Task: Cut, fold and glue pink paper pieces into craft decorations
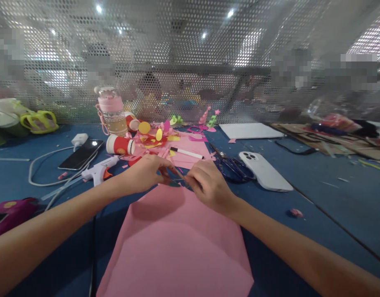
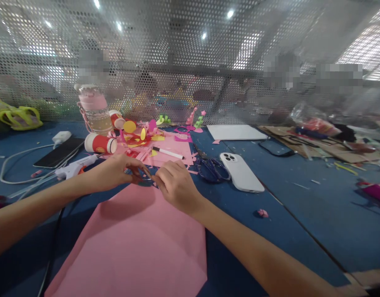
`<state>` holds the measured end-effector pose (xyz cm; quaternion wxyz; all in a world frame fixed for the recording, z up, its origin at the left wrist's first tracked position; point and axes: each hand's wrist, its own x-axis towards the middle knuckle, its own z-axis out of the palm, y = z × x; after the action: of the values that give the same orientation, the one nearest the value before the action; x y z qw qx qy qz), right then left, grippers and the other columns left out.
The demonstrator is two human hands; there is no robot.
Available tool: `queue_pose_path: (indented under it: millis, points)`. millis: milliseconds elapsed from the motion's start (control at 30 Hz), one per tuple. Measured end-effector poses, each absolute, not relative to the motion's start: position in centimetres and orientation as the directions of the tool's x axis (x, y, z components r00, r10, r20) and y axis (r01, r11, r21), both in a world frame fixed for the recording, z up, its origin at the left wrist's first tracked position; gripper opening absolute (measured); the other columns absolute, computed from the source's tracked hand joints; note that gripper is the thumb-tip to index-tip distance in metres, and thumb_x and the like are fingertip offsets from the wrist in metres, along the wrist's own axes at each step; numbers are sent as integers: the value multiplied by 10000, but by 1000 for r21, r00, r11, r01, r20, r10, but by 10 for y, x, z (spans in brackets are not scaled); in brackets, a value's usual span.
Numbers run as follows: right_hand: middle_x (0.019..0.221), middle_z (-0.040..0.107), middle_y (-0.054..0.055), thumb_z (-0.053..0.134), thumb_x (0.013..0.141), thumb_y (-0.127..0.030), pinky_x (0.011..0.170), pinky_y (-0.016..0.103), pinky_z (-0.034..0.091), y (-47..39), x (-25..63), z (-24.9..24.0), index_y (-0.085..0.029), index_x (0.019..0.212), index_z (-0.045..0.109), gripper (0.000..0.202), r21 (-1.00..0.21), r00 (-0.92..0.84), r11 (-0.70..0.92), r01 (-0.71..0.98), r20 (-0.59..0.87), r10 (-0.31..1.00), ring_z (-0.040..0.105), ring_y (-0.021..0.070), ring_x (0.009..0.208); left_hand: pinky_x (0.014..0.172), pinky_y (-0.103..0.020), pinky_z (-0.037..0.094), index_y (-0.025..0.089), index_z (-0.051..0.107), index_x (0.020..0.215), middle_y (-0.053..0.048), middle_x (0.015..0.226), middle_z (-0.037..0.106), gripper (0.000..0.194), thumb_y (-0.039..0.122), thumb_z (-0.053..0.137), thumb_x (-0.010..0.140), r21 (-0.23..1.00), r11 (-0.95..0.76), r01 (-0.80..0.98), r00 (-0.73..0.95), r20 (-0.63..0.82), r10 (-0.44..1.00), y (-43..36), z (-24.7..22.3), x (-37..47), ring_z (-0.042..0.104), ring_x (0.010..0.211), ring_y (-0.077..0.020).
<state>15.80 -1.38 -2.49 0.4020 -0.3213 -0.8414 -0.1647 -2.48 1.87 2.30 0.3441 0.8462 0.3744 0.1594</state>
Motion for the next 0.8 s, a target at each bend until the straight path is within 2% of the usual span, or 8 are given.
queue_pose_path:
  millis: [100,233,433,600,800]
  points:
    - [554,489,28,403,856,-149,580,293,338,-15,157,-23,-185,597,452,266,88,-494,727,681,787,369,429,156,573,646,-201,459,172,687,821,-13,731,692,296,20,530,623,690,-501,523,686,7,727,17,24,-25,629,700,-139]
    - [552,491,29,402,860,-158,592,291,348,-16,157,-22,-186,593,462,275,129,-508,719,683,791,340,431,159,581,637,-202,467,173,670,894,-24,765,697,331,26,538,628,722,-483,495,694,5,720,18,22,-26,639,712,-141]
    - [547,494,34,421,855,-155,593,290,349,-15,157,-23,-169,590,487,273,133,-520,725,676,784,341,433,156,575,586,-188,463,163,670,865,-17,697,693,278,65,576,622,718,-456,526,667,-15,745,18,22,-26,641,657,-136]
    - [558,520,28,458,851,-175,615,285,350,-15,156,-22,-155,613,519,247,143,-543,740,657,772,332,455,150,585,569,-201,468,152,665,886,-21,670,702,317,95,604,580,710,-353,609,600,-122,790,19,23,-27,654,662,-166]
    - [586,542,34,447,867,-219,628,285,343,-15,156,-22,-151,646,530,245,87,-513,732,675,769,382,476,147,595,588,-213,478,128,672,845,-38,678,708,288,132,635,560,689,-325,648,560,-141,817,20,25,-28,665,695,-192]
